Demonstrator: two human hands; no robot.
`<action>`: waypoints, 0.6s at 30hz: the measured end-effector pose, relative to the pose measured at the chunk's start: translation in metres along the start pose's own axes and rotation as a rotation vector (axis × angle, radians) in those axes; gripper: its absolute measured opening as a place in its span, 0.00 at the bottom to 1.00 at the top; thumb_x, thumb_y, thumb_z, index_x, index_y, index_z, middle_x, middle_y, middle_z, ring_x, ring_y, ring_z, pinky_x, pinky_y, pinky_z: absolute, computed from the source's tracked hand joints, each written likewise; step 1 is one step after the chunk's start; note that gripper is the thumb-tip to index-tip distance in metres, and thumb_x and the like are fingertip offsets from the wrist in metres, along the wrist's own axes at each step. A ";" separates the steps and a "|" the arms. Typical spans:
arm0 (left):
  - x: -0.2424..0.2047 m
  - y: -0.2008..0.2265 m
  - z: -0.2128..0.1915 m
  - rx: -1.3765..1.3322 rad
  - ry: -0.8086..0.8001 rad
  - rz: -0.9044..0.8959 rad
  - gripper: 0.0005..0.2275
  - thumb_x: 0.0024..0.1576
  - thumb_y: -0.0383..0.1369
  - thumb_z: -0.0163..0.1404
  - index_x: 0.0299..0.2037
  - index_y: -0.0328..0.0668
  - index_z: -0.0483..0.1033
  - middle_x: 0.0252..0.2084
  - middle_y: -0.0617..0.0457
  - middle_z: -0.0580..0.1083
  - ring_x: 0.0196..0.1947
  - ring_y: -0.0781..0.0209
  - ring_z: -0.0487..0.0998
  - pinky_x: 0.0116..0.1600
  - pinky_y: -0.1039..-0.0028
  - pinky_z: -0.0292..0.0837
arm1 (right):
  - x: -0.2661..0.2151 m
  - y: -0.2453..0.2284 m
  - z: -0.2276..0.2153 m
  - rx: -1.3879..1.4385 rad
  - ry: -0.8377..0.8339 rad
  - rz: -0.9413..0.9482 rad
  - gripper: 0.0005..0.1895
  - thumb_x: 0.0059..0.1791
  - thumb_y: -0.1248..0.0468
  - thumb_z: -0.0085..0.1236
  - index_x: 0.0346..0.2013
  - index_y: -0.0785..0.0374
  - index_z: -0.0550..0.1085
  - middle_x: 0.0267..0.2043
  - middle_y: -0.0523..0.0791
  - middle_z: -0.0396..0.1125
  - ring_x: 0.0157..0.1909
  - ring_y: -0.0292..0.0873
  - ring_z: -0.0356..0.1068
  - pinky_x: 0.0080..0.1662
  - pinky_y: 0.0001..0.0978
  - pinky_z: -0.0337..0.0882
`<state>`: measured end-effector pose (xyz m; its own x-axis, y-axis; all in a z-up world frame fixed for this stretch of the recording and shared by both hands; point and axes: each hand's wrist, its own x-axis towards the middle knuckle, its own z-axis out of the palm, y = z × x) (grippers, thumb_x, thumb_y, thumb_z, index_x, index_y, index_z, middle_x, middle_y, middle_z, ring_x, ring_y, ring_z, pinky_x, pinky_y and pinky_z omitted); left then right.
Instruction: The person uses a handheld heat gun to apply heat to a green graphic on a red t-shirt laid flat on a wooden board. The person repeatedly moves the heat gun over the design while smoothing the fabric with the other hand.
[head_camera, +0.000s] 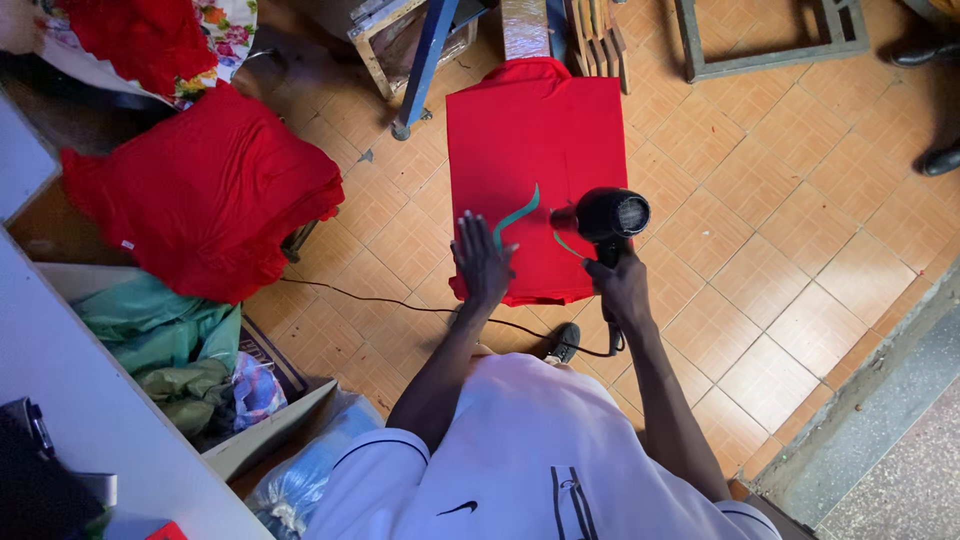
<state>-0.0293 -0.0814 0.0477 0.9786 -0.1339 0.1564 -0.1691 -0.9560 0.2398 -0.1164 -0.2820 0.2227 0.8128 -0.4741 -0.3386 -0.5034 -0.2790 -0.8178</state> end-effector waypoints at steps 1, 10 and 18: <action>0.005 -0.009 0.005 0.002 0.002 -0.004 0.38 0.60 0.60 0.43 0.73 0.39 0.56 0.78 0.39 0.53 0.79 0.48 0.50 0.73 0.46 0.50 | 0.002 -0.002 0.008 0.000 -0.004 -0.003 0.20 0.43 0.54 0.66 0.39 0.66 0.72 0.25 0.54 0.71 0.35 0.55 0.74 0.44 0.44 0.69; 0.023 -0.082 0.087 -0.602 -0.226 -0.659 0.25 0.67 0.54 0.43 0.68 0.52 0.62 0.50 0.45 0.78 0.52 0.39 0.80 0.53 0.48 0.77 | -0.011 -0.031 0.051 -0.057 -0.211 -0.061 0.16 0.43 0.54 0.68 0.29 0.61 0.72 0.18 0.51 0.69 0.27 0.49 0.75 0.37 0.41 0.70; 0.024 -0.090 0.106 -0.616 -0.229 -0.830 0.22 0.62 0.65 0.41 0.49 0.63 0.74 0.45 0.57 0.80 0.52 0.48 0.81 0.56 0.54 0.76 | -0.033 0.013 0.060 -0.392 -0.418 -0.050 0.22 0.43 0.47 0.61 0.44 0.55 0.68 0.37 0.55 0.74 0.49 0.63 0.74 0.48 0.58 0.70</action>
<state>0.0216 -0.0260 -0.0716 0.8025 0.3936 -0.4484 0.5955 -0.4815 0.6431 -0.1321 -0.2202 0.1953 0.8449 -0.1046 -0.5245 -0.4682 -0.6189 -0.6307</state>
